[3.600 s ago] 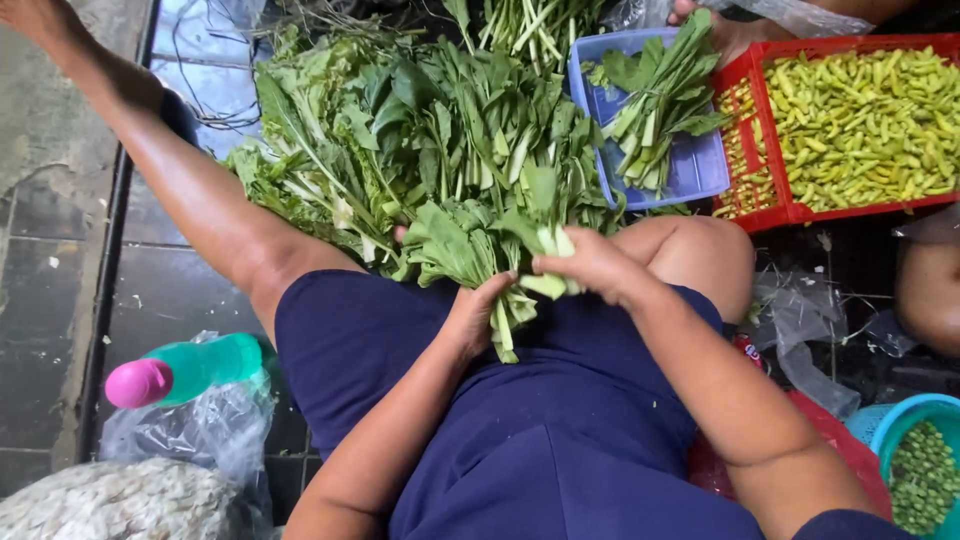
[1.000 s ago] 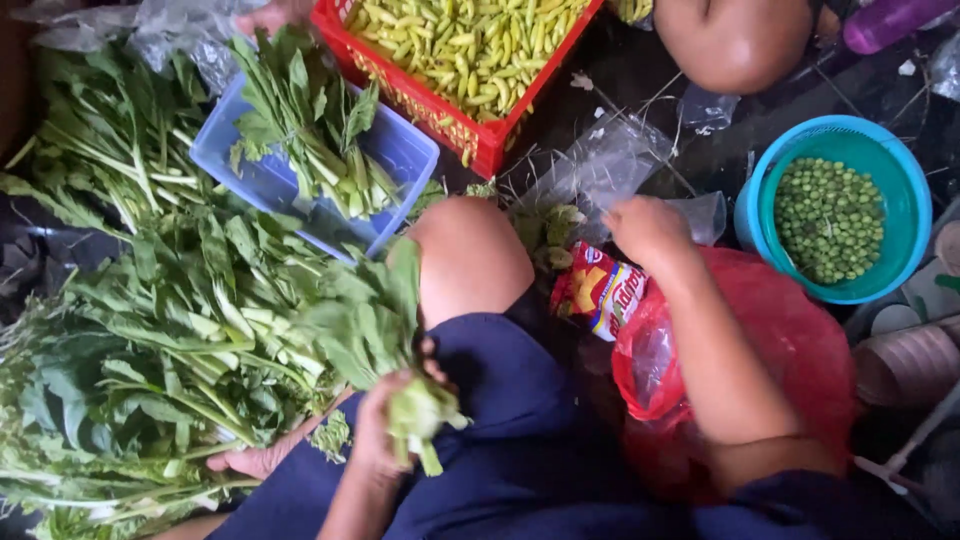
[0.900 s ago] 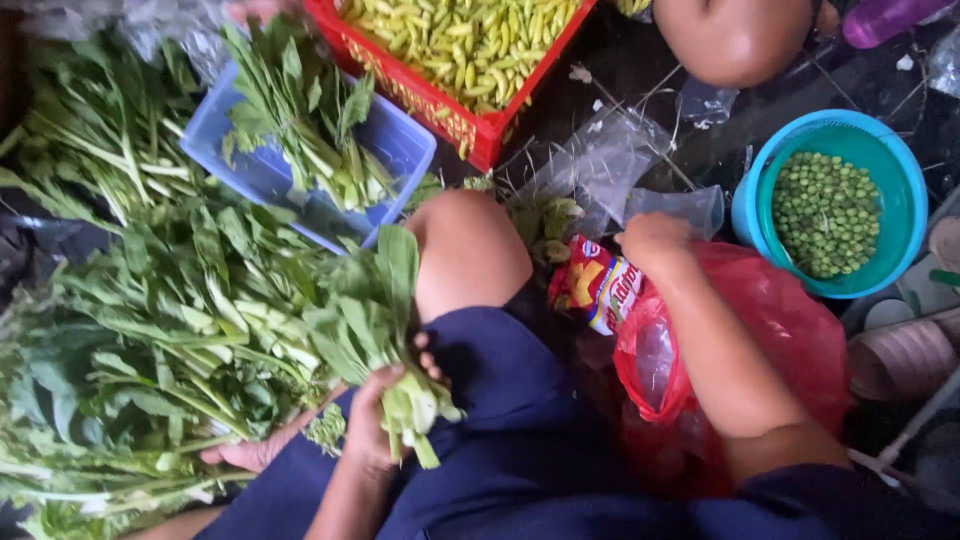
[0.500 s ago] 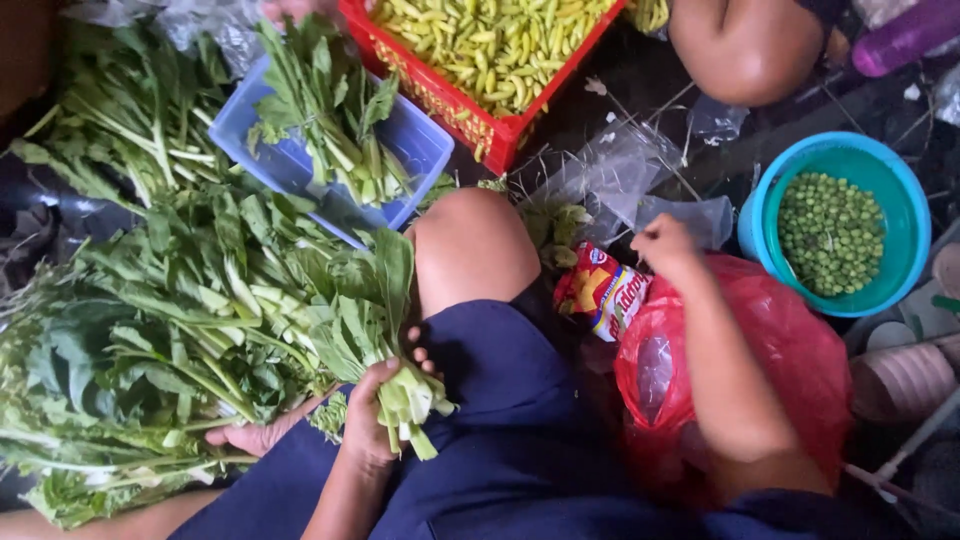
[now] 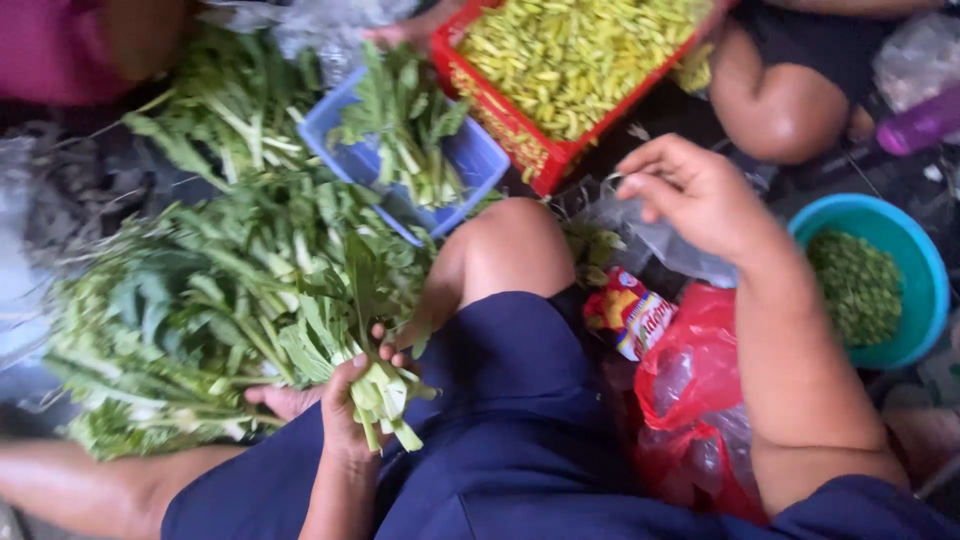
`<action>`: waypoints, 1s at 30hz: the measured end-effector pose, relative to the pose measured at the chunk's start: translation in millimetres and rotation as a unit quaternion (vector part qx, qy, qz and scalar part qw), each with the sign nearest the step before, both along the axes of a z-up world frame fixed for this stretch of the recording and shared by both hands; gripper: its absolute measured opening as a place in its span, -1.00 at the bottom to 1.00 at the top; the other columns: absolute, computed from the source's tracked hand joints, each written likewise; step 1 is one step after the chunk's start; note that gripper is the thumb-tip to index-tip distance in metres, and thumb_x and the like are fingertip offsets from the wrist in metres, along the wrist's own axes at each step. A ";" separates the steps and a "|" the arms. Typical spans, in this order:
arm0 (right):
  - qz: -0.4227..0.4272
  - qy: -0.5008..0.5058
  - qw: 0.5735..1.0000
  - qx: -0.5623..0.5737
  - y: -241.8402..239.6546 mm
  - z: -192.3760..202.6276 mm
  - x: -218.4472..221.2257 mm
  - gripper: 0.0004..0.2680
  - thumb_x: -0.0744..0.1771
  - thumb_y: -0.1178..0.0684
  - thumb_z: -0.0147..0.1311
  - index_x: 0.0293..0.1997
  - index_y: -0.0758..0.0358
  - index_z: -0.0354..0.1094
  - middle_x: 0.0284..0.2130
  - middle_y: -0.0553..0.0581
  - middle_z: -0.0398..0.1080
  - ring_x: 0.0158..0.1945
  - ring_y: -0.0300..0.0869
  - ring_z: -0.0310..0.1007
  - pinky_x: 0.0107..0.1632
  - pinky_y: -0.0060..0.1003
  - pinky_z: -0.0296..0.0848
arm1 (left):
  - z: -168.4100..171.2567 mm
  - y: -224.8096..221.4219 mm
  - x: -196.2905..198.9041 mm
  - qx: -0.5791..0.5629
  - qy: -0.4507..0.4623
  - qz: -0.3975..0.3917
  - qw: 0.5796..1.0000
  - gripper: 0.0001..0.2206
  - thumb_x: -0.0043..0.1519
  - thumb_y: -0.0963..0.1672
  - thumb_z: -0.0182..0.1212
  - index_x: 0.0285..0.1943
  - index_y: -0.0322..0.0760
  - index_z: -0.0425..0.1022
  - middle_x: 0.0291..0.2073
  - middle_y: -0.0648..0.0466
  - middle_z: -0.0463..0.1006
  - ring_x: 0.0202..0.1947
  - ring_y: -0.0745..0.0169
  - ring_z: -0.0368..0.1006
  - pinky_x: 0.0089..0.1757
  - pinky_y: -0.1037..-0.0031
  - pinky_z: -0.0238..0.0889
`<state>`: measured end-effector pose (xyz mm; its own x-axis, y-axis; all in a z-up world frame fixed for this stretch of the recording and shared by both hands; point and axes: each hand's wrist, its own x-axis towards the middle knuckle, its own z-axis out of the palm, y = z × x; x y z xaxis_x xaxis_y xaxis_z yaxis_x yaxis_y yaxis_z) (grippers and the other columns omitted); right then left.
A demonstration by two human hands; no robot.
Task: Sorting and bundling mustard greens by hand while sitting on the floor
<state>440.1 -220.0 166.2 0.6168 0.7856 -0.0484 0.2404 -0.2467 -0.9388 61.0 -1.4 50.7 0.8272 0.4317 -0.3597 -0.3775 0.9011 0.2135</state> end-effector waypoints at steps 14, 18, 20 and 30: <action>0.150 0.073 0.985 -0.042 69.3 -108.8 -111.4 -0.90 0.37 0.23 0.06 -0.05 0.25 0.41 -0.38 0.05 0.54 -0.53 -0.31 0.43 -0.45 -0.49 0.39 | 66.3 18.2 -39.9 0.169 0.148 0.071 0.972 -0.65 0.09 -0.20 0.17 0.06 -0.51 0.48 -0.31 -0.17 0.59 -0.28 -0.07 0.55 -0.12 0.20 0.40; 0.102 -0.006 0.951 -0.292 49.6 -92.7 -131.8 -0.84 0.39 -0.01 0.10 0.02 0.14 0.48 -0.20 0.04 0.60 -0.41 -0.23 0.57 -0.28 -0.33 0.57 | 122.5 -20.5 57.1 0.225 0.334 -0.159 0.901 -0.63 -0.06 -0.05 0.45 -0.23 -0.48 0.62 -0.55 -0.15 0.59 -0.58 0.12 0.52 -0.50 0.27 0.46; 0.094 -0.038 0.953 -0.284 31.6 -103.0 -132.7 -0.80 0.36 -0.03 0.15 0.04 0.19 0.44 -0.18 0.15 0.59 -0.31 -0.06 0.59 -0.19 -0.19 0.57 | 72.7 -47.6 87.6 0.210 0.295 -0.197 0.911 -0.58 -0.07 -0.07 0.49 -0.15 -0.53 0.58 -0.48 -0.19 0.60 -0.53 0.05 0.55 -0.47 0.19 0.48; 0.109 -0.258 0.939 -0.197 -21.2 -86.8 -136.8 -0.84 0.39 -0.08 0.06 0.04 0.03 0.33 -0.30 0.12 0.60 -0.18 0.05 0.62 -0.14 -0.06 0.58 | -2.2 -91.7 118.2 0.394 0.414 -0.311 0.759 -0.12 -0.12 0.07 0.55 0.29 -0.15 0.02 0.03 -0.25 0.55 0.08 -0.28 0.52 0.11 -0.02 0.38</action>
